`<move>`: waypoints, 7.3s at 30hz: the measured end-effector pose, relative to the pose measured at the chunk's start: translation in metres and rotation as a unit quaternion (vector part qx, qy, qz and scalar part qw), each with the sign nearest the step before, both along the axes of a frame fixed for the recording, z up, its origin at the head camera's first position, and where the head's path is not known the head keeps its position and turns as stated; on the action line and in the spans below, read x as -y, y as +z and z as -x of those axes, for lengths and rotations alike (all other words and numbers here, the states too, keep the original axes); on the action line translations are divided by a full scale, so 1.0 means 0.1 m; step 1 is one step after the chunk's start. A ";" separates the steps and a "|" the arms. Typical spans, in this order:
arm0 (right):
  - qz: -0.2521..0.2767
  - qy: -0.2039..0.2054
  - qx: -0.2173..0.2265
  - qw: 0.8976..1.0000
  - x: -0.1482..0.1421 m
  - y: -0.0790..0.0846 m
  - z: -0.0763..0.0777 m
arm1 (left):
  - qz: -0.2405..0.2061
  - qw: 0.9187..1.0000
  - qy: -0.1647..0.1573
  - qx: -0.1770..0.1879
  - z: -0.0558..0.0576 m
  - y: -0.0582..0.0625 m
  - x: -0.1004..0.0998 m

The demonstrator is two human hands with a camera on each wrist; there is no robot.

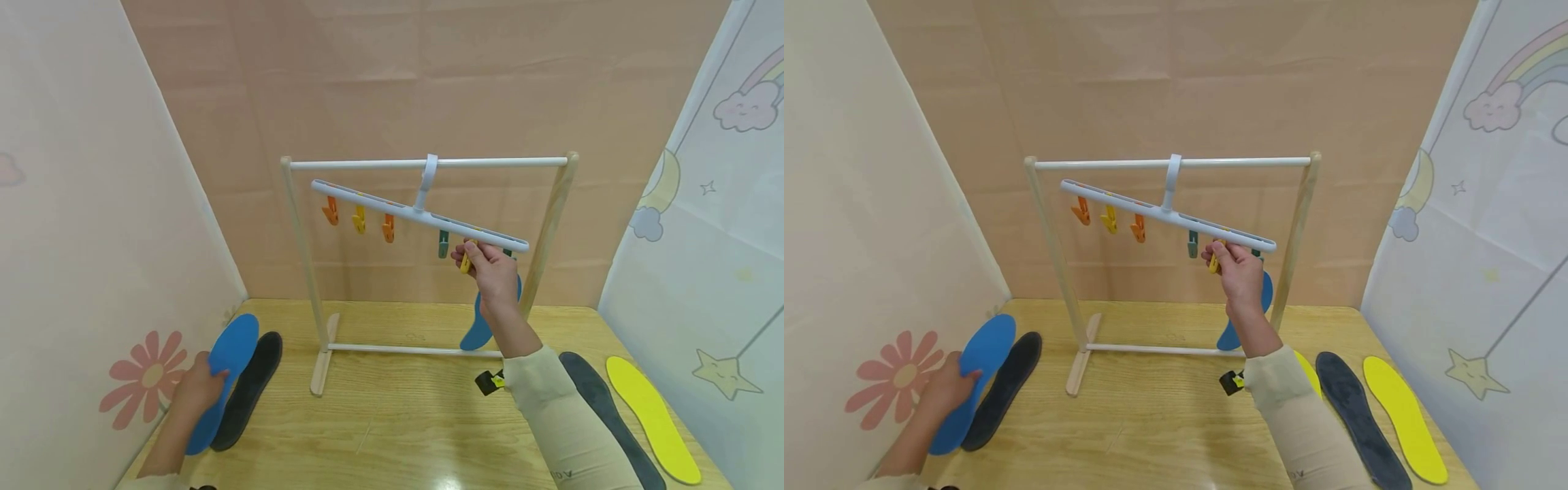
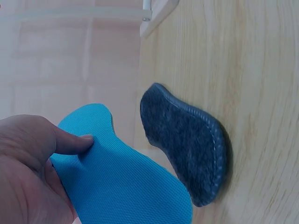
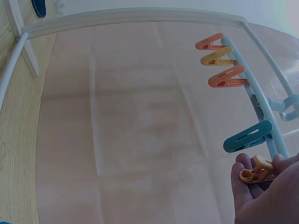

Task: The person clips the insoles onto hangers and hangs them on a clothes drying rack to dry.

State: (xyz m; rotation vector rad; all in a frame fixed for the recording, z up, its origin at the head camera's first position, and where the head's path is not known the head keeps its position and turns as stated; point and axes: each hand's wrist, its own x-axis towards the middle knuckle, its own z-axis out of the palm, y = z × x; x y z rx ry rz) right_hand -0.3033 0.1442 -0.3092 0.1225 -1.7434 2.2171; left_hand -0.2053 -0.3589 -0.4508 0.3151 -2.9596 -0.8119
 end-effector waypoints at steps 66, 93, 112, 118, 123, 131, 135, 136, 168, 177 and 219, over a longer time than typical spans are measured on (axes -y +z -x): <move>-0.001 0.005 -0.007 1.000 0.01 0.01 -0.04 | -0.039 0.995 -0.084 -0.030 -0.28 0.33 -0.94; -0.019 -0.004 -0.003 1.000 0.02 0.02 -0.08 | -0.066 0.990 -0.111 -0.052 -0.25 0.37 -1.28; -0.013 -0.006 -0.007 1.000 0.03 0.01 -0.09 | -0.077 0.987 -0.122 -0.074 -0.26 0.42 -1.47; -0.010 -0.003 -0.008 1.000 0.04 0.01 -0.10 | -0.074 0.987 -0.121 -0.076 -0.26 0.41 -1.50; -0.008 -0.004 -0.010 1.000 0.04 0.01 -0.09 | -0.073 0.988 -0.120 -0.071 -0.24 0.43 -1.56; -0.011 -0.005 -0.008 1.000 0.03 0.01 -0.08 | -0.079 0.987 -0.124 -0.072 -0.21 0.43 -1.69; -0.012 -0.005 -0.006 1.000 0.03 0.01 -0.08 | -0.087 0.984 -0.132 -0.084 -0.19 0.41 -1.75; -0.010 -0.004 -0.008 1.000 0.03 0.01 -0.08 | -0.090 0.983 -0.133 -0.086 -0.19 0.41 -1.77; -0.002 0.003 -0.010 1.000 0.03 0.01 -0.08 | -0.120 0.970 -0.181 -0.108 -0.10 0.57 -2.22; -0.005 -0.001 -0.005 1.000 0.03 0.01 -0.09 | -0.136 0.968 -0.189 -0.097 -0.10 0.59 -2.30; -0.008 -0.004 -0.002 1.000 0.03 0.01 -0.10 | -0.167 0.957 -0.217 -0.093 -0.01 0.70 -2.66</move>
